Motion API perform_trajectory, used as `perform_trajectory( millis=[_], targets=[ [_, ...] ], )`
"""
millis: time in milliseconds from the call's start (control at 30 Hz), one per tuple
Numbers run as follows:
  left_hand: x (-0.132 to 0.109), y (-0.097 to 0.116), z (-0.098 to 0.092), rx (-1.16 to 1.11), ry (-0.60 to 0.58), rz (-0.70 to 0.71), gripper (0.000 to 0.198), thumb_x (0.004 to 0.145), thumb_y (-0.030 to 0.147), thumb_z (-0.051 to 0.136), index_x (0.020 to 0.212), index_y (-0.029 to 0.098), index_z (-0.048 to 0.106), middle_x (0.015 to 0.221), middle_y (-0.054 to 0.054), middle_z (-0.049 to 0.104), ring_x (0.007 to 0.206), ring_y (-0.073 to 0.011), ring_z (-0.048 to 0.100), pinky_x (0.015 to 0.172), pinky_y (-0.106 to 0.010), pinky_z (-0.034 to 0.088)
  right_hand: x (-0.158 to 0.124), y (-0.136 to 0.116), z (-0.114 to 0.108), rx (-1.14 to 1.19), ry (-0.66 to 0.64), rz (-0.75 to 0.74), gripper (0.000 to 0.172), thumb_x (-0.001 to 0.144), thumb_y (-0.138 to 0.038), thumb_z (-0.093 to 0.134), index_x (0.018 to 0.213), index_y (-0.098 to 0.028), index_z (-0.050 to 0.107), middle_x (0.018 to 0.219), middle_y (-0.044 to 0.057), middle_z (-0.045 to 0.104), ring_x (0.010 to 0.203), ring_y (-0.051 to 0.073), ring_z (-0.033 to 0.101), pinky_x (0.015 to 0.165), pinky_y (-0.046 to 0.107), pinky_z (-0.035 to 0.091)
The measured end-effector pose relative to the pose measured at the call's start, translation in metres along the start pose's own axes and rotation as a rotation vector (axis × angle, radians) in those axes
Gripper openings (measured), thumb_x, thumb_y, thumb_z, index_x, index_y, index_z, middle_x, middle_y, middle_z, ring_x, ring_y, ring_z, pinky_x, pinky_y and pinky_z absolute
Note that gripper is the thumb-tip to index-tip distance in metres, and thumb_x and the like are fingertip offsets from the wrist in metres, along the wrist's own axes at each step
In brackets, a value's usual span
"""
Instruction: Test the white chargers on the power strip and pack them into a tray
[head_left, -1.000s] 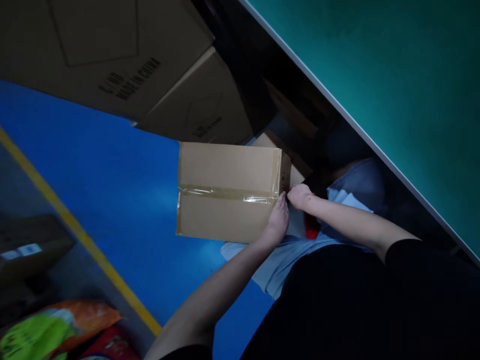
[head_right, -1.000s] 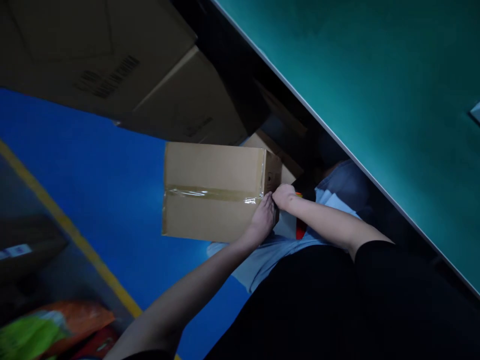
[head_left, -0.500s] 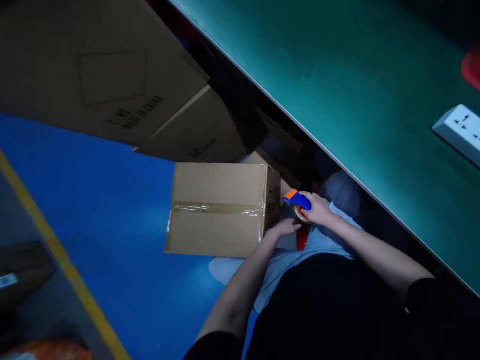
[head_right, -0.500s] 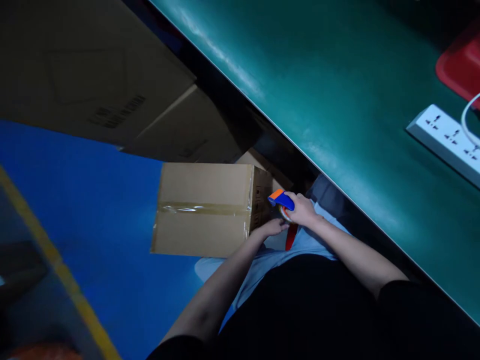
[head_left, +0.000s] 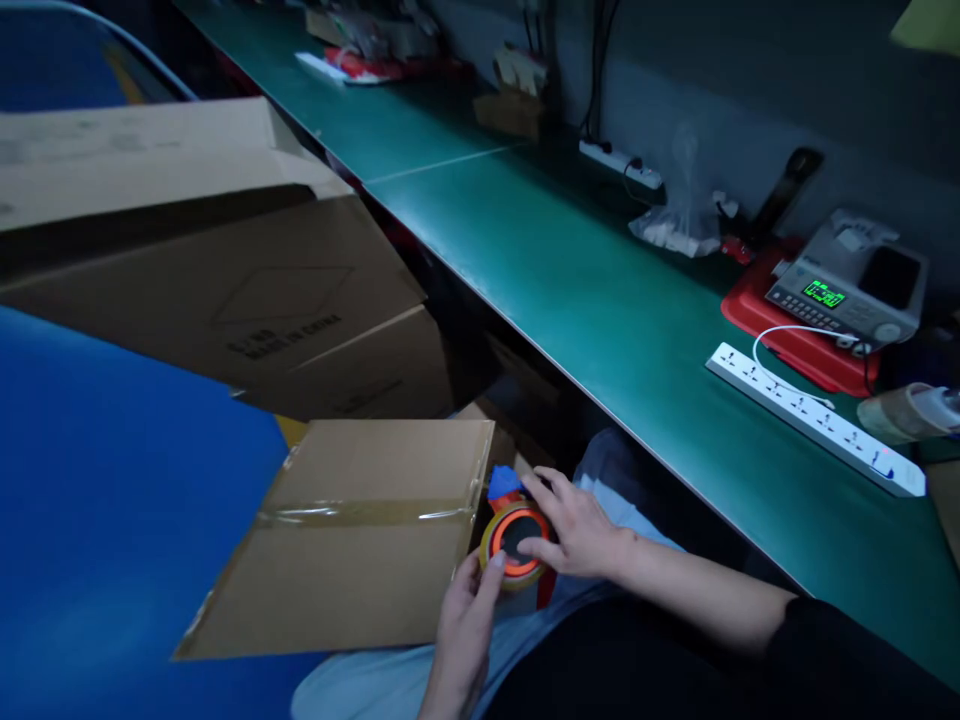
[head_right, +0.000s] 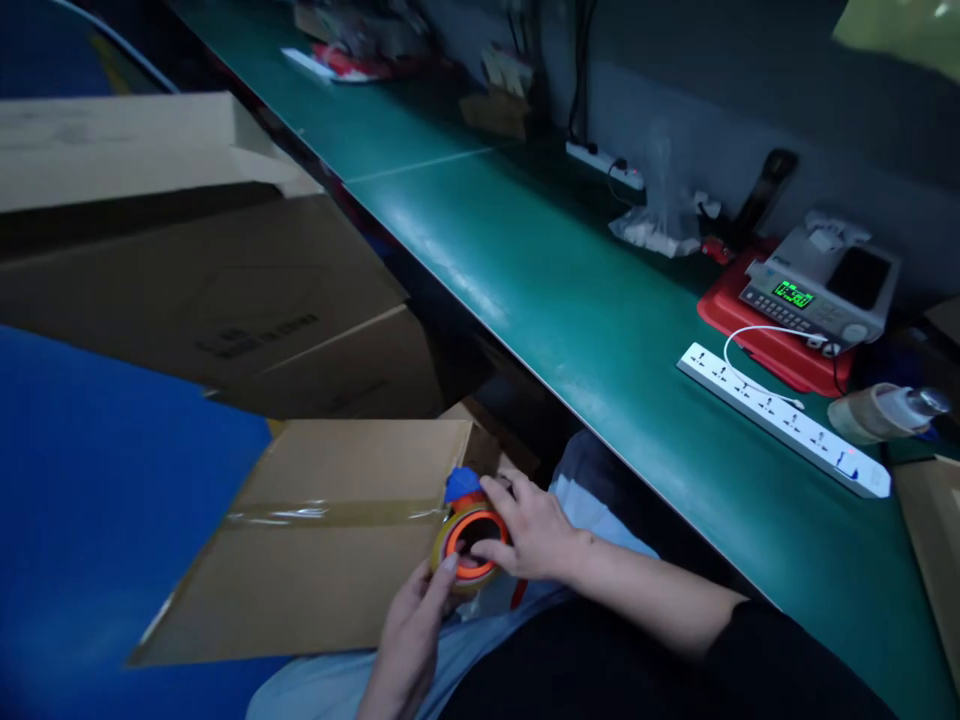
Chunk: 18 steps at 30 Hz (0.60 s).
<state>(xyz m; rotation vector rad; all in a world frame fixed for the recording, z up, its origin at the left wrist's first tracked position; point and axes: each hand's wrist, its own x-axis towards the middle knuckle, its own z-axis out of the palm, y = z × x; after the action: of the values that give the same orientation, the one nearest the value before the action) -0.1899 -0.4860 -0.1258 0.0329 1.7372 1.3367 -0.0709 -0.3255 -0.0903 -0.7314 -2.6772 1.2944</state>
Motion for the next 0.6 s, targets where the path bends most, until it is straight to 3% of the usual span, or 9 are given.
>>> perform_trajectory(
  millis=[33, 100, 167, 233, 333, 400, 467, 500, 600],
  targets=[
    [-0.003, 0.007, 0.001, 0.003, -0.012, 0.001, 0.076, 0.061, 0.074, 0.082, 0.111, 0.016, 0.074, 0.093, -0.009, 0.078, 0.079, -0.0241, 0.072, 0.062, -0.028, 0.057, -0.006, -0.004, -0.008, -0.066, -0.02, -0.095, 0.082, 0.091, -0.06, 0.064, 0.157, -0.021, 0.034, 0.163, 0.024, 0.03, 0.146, 0.036, 0.04, 0.111, 0.054, 0.044],
    [-0.009, 0.02, 0.006, 0.005, -0.064, 0.005, 0.077, 0.06, 0.074, 0.082, 0.111, 0.017, 0.074, 0.094, -0.009, 0.078, 0.081, -0.0261, 0.073, 0.065, -0.031, 0.059, -0.018, -0.007, -0.021, -0.189, -0.072, -0.234, 0.075, 0.089, -0.067, 0.063, 0.147, -0.022, 0.049, 0.164, 0.024, 0.025, 0.146, 0.036, 0.038, 0.11, 0.052, 0.045],
    [-0.013, 0.031, 0.013, 0.006, -0.122, 0.037, 0.073, 0.061, 0.074, 0.082, 0.11, 0.019, 0.074, 0.098, -0.01, 0.078, 0.09, -0.0297, 0.074, 0.073, -0.035, 0.061, -0.025, -0.004, -0.033, -0.297, -0.103, -0.27, 0.06, 0.088, -0.068, 0.063, 0.124, -0.02, 0.066, 0.155, 0.023, 0.038, 0.135, 0.035, 0.049, 0.105, 0.05, 0.048],
    [-0.017, 0.038, 0.021, 0.003, -0.204, 0.092, 0.076, 0.061, 0.074, 0.083, 0.116, 0.023, 0.072, 0.105, -0.01, 0.077, 0.095, -0.0321, 0.074, 0.079, -0.039, 0.062, -0.026, 0.004, -0.051, -0.38, -0.101, -0.252, 0.052, 0.088, -0.068, 0.063, 0.107, -0.019, 0.072, 0.137, 0.021, 0.052, 0.115, 0.031, 0.059, 0.094, 0.045, 0.053],
    [-0.024, 0.038, 0.03, 0.021, -0.362, 0.193, 0.081, 0.071, 0.07, 0.078, 0.136, 0.027, 0.062, 0.121, -0.012, 0.073, 0.099, -0.0303, 0.073, 0.088, -0.04, 0.06, -0.018, 0.021, -0.102, -0.462, 0.018, -0.215, 0.05, 0.088, -0.067, 0.063, 0.105, -0.021, 0.074, 0.115, 0.015, 0.058, 0.098, 0.025, 0.061, 0.084, 0.039, 0.054],
    [-0.028, 0.029, 0.032, 0.096, -0.414, 0.252, 0.074, 0.08, 0.064, 0.073, 0.142, 0.027, 0.058, 0.126, -0.013, 0.071, 0.099, -0.0263, 0.073, 0.094, -0.039, 0.057, -0.007, 0.036, -0.151, -0.526, 0.19, -0.112, 0.044, 0.089, -0.061, 0.066, 0.11, -0.023, 0.074, 0.114, 0.013, 0.058, 0.1, 0.025, 0.061, 0.086, 0.037, 0.053],
    [-0.029, 0.013, 0.027, 0.184, -0.403, 0.276, 0.063, 0.085, 0.057, 0.069, 0.139, 0.024, 0.061, 0.122, -0.013, 0.072, 0.096, -0.024, 0.072, 0.093, -0.038, 0.056, 0.009, 0.055, -0.206, -0.641, 0.389, 0.131, 0.042, 0.086, -0.056, 0.072, 0.111, -0.022, 0.076, 0.111, 0.013, 0.059, 0.094, 0.023, 0.063, 0.081, 0.035, 0.052],
    [-0.028, 0.003, 0.021, 0.217, -0.382, 0.273, 0.059, 0.086, 0.055, 0.068, 0.136, 0.023, 0.063, 0.119, -0.013, 0.073, 0.095, -0.0239, 0.072, 0.091, -0.038, 0.057, 0.02, 0.066, -0.233, -0.71, 0.482, 0.289, 0.045, 0.085, -0.059, 0.071, 0.111, -0.022, 0.077, 0.106, 0.014, 0.061, 0.09, 0.023, 0.063, 0.076, 0.035, 0.05],
    [-0.028, -0.027, -0.003, 0.254, -0.254, 0.224, 0.05, 0.084, 0.048, 0.066, 0.126, 0.02, 0.069, 0.113, -0.013, 0.076, 0.099, -0.0263, 0.071, 0.089, -0.038, 0.056, 0.055, 0.107, -0.304, -0.771, 0.563, 0.476, 0.067, 0.089, -0.07, 0.057, 0.106, -0.009, 0.079, 0.076, 0.021, 0.06, 0.067, 0.023, 0.057, 0.059, 0.041, 0.04]
  ],
)
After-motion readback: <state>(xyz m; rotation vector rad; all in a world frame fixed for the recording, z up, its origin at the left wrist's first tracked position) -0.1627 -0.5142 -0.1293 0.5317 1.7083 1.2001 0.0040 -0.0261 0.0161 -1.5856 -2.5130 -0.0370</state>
